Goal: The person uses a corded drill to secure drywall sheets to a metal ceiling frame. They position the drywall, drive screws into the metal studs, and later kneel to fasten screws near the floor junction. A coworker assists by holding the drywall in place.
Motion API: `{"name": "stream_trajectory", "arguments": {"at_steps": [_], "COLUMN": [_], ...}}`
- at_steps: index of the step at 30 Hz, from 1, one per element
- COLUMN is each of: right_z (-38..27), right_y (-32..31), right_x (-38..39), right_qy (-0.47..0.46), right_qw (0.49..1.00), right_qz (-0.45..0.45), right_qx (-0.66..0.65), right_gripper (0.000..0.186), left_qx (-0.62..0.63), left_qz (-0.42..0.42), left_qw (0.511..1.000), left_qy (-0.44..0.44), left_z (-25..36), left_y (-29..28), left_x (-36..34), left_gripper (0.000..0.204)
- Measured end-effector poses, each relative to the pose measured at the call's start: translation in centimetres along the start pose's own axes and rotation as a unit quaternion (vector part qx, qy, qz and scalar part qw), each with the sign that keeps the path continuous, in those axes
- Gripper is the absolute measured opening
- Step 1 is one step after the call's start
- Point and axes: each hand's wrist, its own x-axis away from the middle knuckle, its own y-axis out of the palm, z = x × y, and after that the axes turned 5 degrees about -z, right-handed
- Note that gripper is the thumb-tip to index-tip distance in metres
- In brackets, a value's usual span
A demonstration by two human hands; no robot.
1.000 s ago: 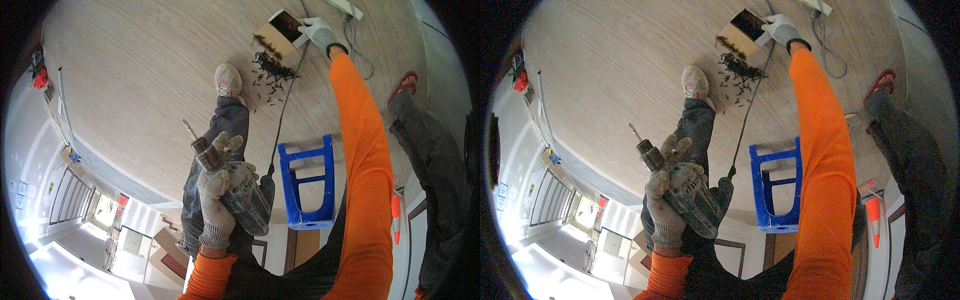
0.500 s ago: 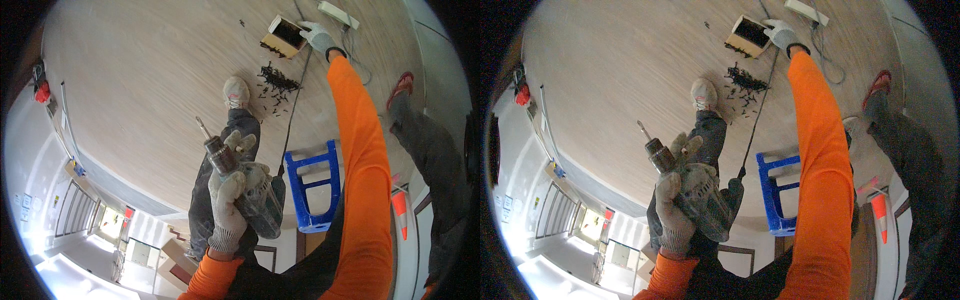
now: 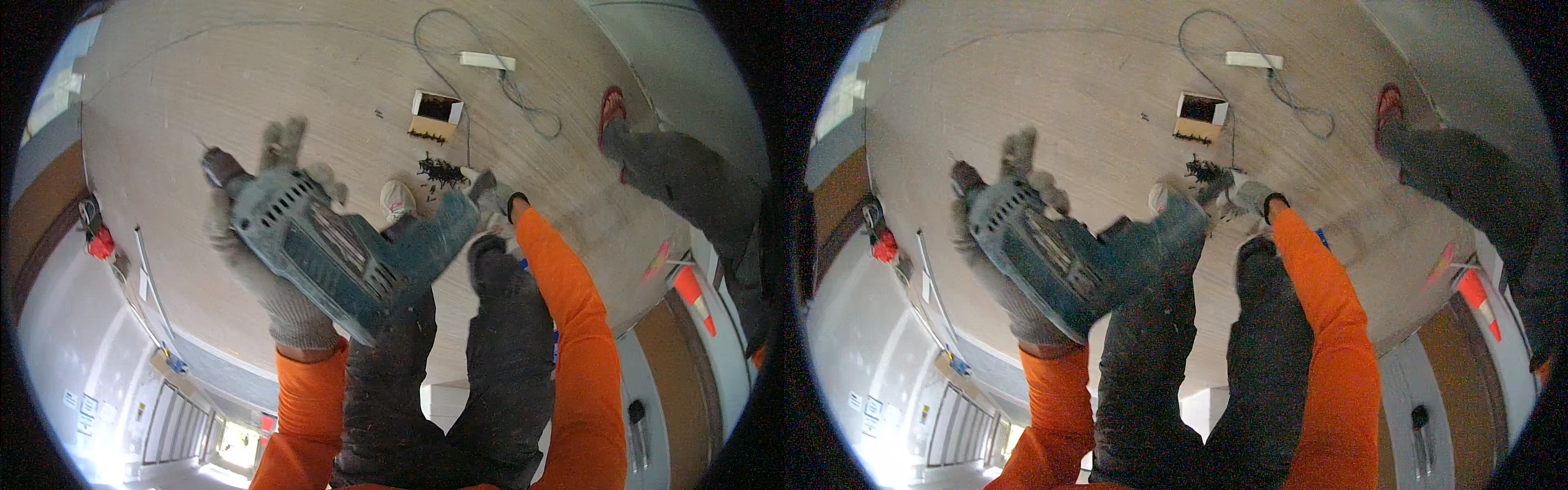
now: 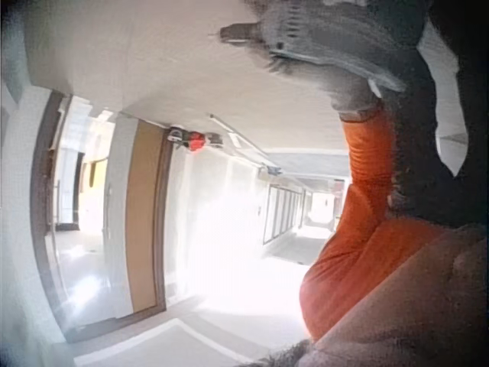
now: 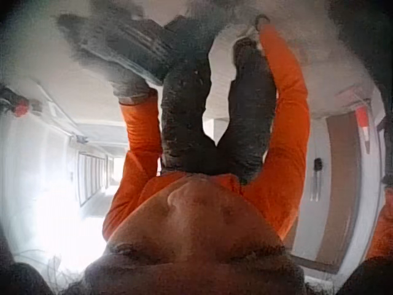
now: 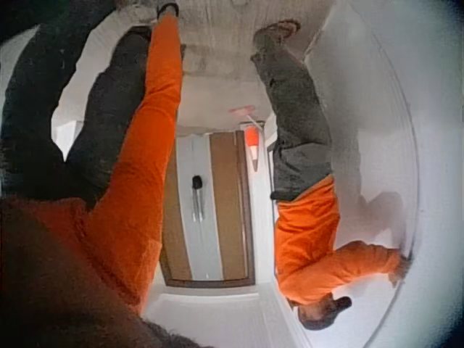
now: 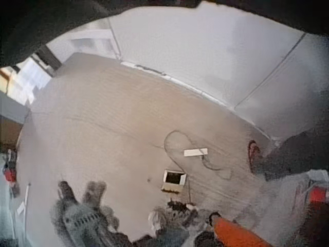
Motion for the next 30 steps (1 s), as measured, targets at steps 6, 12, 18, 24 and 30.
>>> {"name": "stream_trajectory", "arguments": {"at_steps": [6, 12, 18, 24, 30], "right_z": [-10.1, -14.8, -7.3, 8.7, 8.9], "right_y": [-10.5, -16.6, -13.5, -12.8, -9.2], "right_x": [-1.2, -5.4, -6.1, -10.6, -11.8], "right_qy": [-0.138, -0.427, -0.399, -0.429, -0.429], "right_qw": [0.929, 0.815, 0.836, 0.782, 0.790], "right_qz": [0.338, 0.343, 0.260, 0.218, 0.165], "right_qx": [-0.052, 0.188, 0.274, 0.397, 0.406], "right_gripper": [0.022, 0.062, 0.036, 0.026, 0.029], "left_qx": [-0.215, -0.296, -0.257, -0.195, -0.237], "left_qz": [-0.116, 0.010, 0.051, -0.007, -0.176], "left_qw": [0.960, 0.936, 0.952, 0.976, 0.953], "left_qy": [0.136, 0.192, 0.159, 0.096, 0.063], "left_z": [4.6, 3.2, -1.3, -7.1, -2.7], "left_y": [3.2, -5.1, -23.1, -36.1, -41.9], "left_x": [-6.4, -17.6, -28.9, -33.3, -34.3], "left_gripper": [0.065, 0.052, 0.051, 0.052, 0.055]}}
